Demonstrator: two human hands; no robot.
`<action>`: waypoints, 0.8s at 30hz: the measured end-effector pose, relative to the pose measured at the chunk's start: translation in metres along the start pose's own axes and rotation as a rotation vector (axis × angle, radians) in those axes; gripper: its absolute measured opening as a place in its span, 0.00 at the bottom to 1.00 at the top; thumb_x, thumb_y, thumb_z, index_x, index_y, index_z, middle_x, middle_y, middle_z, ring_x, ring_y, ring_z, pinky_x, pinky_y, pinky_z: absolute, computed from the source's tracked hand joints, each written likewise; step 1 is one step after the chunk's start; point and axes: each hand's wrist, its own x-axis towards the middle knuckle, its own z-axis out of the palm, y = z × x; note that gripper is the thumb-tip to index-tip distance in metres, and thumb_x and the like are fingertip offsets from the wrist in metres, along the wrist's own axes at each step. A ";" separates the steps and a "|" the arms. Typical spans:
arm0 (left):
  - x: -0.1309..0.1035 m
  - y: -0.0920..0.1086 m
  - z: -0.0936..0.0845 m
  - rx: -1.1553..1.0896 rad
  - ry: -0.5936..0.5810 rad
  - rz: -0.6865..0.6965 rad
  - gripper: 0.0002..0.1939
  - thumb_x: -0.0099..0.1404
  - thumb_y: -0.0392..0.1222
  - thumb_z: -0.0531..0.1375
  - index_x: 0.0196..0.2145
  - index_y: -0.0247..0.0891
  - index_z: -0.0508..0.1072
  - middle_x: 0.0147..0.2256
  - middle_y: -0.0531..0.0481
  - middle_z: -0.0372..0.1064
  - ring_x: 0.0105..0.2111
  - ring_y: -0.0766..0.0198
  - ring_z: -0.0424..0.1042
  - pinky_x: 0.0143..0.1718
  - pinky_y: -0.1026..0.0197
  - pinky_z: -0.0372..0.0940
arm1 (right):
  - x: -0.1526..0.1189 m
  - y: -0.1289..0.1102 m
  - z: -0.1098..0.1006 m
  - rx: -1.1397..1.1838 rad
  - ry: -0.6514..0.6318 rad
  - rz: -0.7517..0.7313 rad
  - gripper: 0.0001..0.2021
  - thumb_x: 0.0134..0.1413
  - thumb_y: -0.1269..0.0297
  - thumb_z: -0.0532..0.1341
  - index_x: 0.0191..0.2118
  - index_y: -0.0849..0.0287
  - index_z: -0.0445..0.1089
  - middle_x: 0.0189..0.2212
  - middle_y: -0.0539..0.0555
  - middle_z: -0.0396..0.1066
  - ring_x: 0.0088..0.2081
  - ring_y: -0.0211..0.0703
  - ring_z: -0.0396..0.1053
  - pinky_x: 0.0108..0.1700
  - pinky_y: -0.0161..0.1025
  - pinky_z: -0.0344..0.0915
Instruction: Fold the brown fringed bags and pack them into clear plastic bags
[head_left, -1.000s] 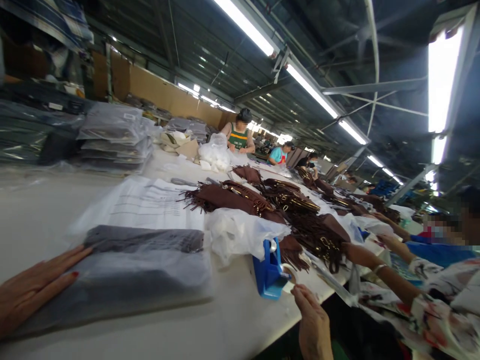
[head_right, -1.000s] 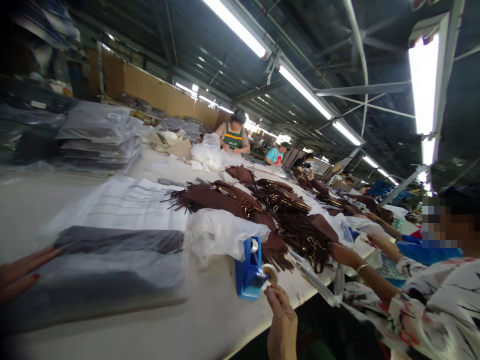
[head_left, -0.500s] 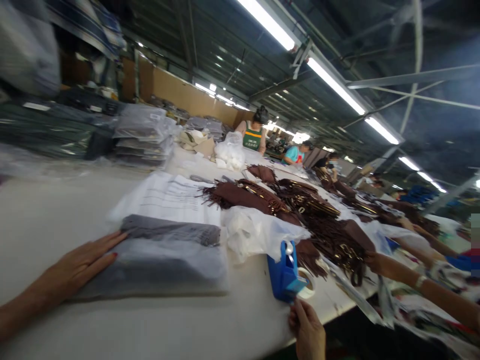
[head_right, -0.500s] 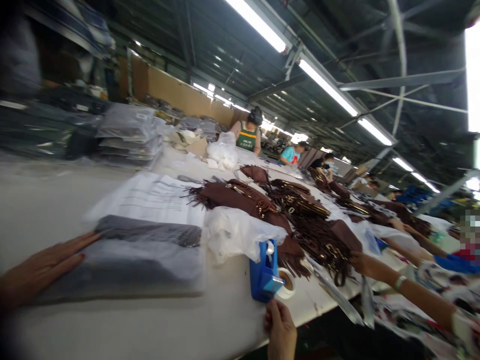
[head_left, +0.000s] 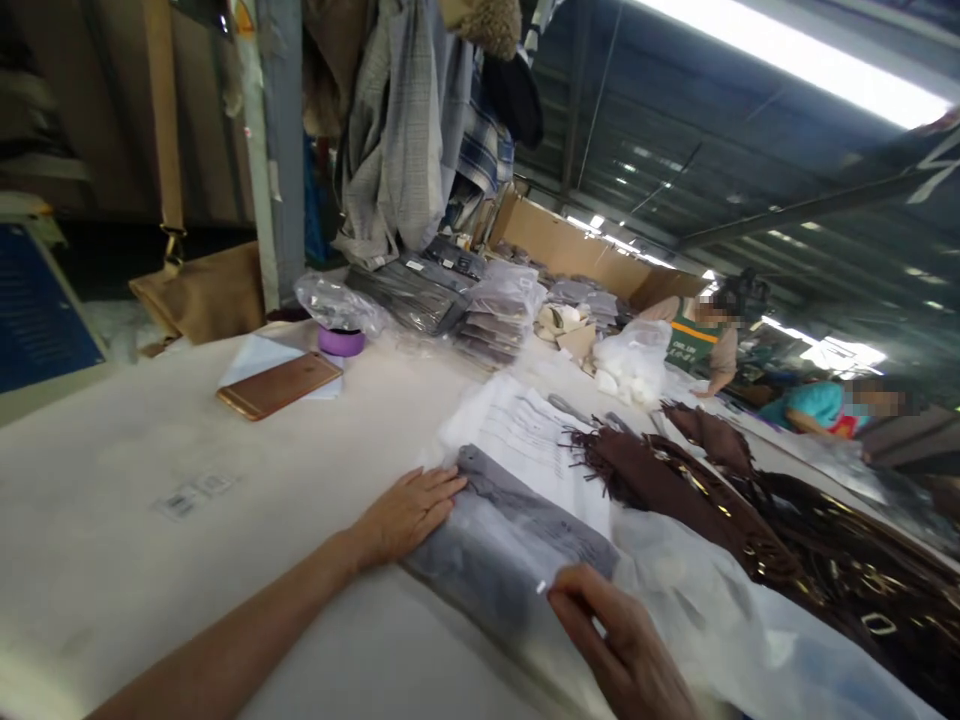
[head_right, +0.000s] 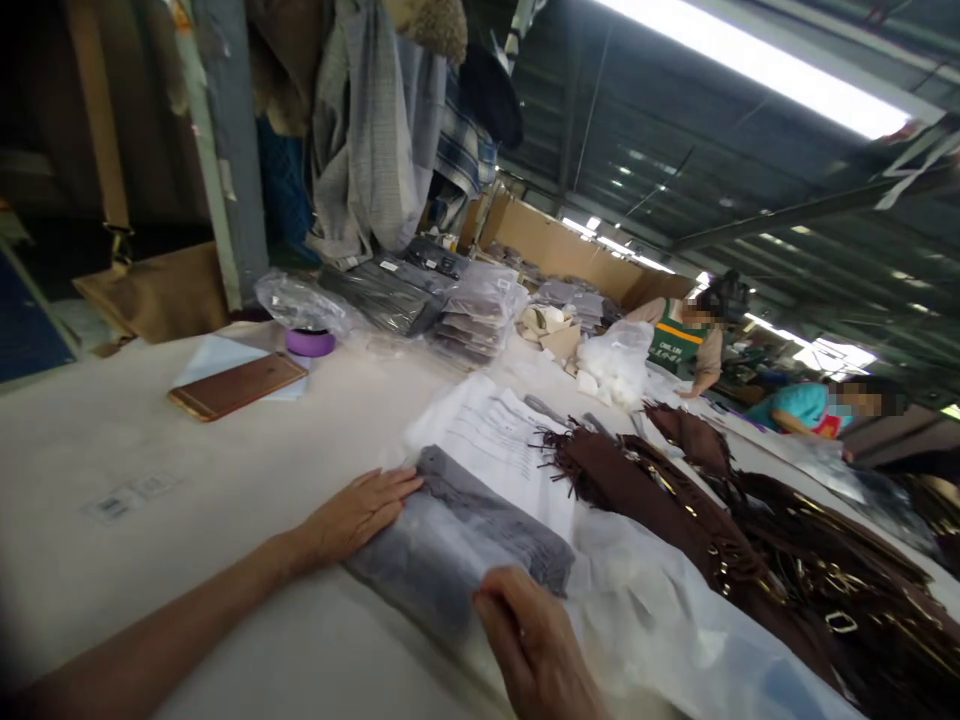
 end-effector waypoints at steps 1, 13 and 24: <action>0.000 0.000 0.000 0.001 0.004 0.010 0.24 0.70 0.45 0.39 0.61 0.42 0.52 0.63 0.48 0.45 0.63 0.60 0.46 0.62 0.46 0.43 | 0.026 -0.013 -0.004 -0.029 -0.075 -0.061 0.14 0.60 0.55 0.49 0.28 0.56 0.63 0.22 0.47 0.62 0.26 0.35 0.60 0.29 0.32 0.57; 0.001 0.004 -0.005 -0.092 -0.014 -0.021 0.23 0.70 0.46 0.40 0.61 0.43 0.53 0.63 0.51 0.44 0.63 0.59 0.46 0.63 0.47 0.41 | 0.161 0.002 0.030 -0.100 -0.513 0.020 0.07 0.47 0.66 0.59 0.21 0.58 0.64 0.17 0.43 0.59 0.23 0.32 0.56 0.27 0.33 0.51; 0.004 0.001 0.000 -0.126 0.020 -0.037 0.23 0.70 0.46 0.42 0.61 0.42 0.54 0.63 0.50 0.46 0.63 0.58 0.46 0.63 0.47 0.41 | 0.155 0.034 0.022 -0.164 -0.156 0.203 0.11 0.41 0.61 0.64 0.22 0.56 0.60 0.15 0.42 0.59 0.20 0.34 0.56 0.23 0.33 0.52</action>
